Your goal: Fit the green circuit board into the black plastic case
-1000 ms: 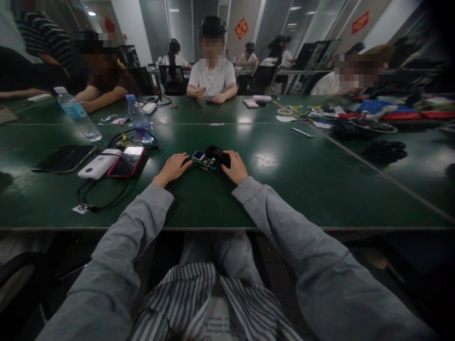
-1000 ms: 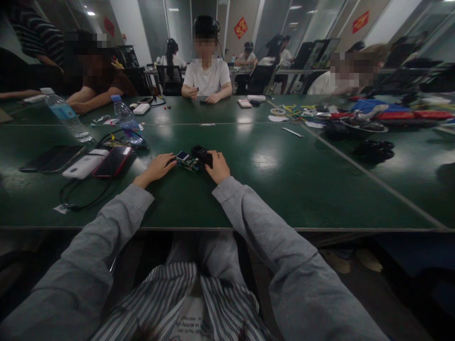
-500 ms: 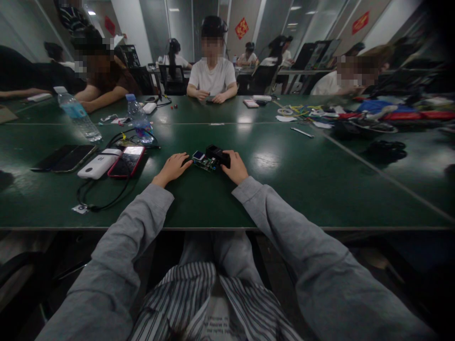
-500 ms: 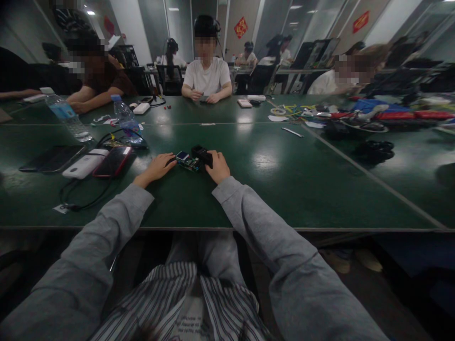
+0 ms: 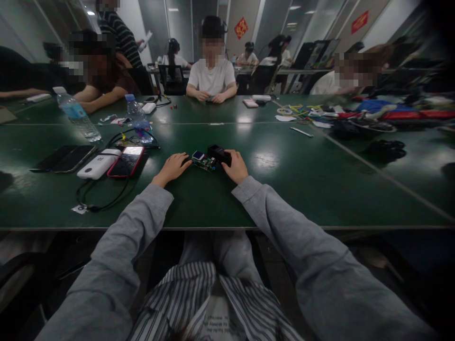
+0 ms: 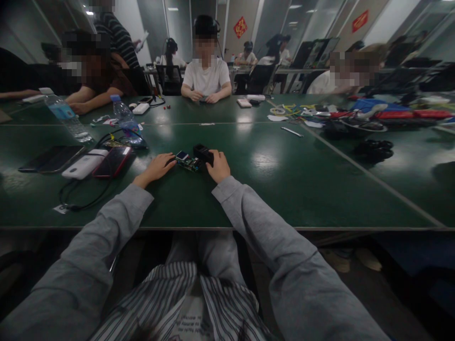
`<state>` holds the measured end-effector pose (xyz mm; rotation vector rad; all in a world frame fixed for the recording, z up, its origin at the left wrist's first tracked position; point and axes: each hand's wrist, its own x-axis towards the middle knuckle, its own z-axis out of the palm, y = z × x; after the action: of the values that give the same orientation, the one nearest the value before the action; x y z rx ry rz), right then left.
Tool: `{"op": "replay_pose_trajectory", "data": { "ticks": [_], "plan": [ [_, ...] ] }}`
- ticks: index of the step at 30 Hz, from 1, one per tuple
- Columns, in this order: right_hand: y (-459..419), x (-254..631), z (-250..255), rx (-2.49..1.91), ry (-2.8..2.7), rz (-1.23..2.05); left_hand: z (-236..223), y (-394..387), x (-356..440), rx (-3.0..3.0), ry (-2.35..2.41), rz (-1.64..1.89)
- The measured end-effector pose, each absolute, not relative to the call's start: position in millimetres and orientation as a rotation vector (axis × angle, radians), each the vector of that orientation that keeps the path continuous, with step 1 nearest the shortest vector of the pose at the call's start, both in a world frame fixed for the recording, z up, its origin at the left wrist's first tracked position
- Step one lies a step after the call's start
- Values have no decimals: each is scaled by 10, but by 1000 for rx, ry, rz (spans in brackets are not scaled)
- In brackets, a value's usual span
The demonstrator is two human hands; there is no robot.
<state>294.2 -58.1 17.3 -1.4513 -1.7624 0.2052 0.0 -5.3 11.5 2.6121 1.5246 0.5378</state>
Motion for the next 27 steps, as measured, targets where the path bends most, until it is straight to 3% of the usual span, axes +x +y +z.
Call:
{"op": "replay_pose_trajectory", "data": {
  "ticks": [10,27],
  "plan": [
    [-617,2917,294,-1292,-1610,135,106,-40,-2,2606,1522,533],
    [-810,2771,379,-1055,-1892,256,89,-42,13,2632,1548,566]
  ]
}}
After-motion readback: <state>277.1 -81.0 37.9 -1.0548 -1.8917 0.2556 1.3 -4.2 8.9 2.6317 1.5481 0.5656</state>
